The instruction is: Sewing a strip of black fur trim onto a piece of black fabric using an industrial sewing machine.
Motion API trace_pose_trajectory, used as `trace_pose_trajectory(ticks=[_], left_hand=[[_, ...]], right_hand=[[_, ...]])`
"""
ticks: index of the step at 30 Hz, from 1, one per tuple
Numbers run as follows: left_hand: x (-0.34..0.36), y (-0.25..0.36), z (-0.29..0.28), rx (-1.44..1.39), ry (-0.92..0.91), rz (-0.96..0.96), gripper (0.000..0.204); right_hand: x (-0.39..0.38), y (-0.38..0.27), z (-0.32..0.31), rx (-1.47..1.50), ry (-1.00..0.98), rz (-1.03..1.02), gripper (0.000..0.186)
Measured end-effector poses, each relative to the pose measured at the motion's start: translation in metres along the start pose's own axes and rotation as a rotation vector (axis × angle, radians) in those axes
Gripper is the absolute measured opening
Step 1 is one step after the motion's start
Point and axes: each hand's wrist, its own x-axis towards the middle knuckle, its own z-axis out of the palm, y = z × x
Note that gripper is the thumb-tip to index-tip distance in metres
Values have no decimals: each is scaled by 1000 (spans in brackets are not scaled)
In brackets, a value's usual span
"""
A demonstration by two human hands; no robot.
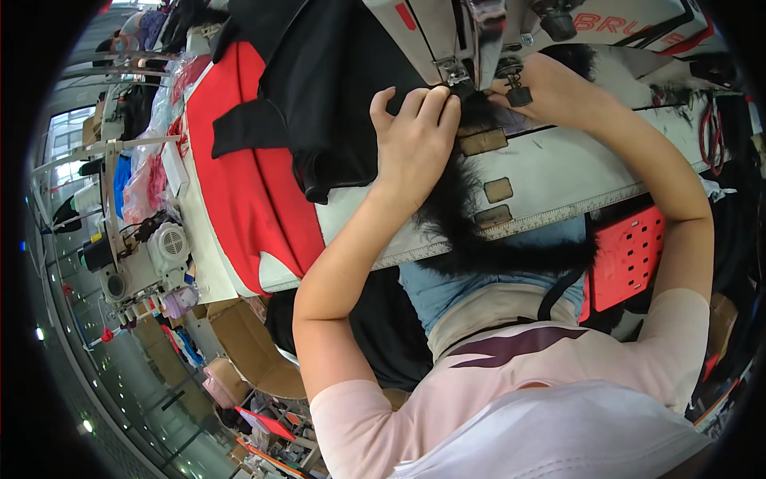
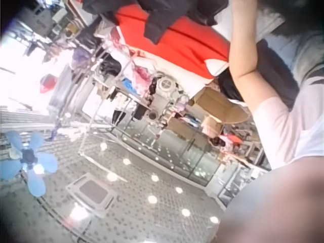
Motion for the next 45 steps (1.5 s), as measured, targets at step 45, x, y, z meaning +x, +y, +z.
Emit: trace_pose_trajectory(ticks=[45], left_hand=[[6, -8, -19, 169, -152, -96, 21]], right_hand=[[2, 14, 26, -48, 235, 174, 26]])
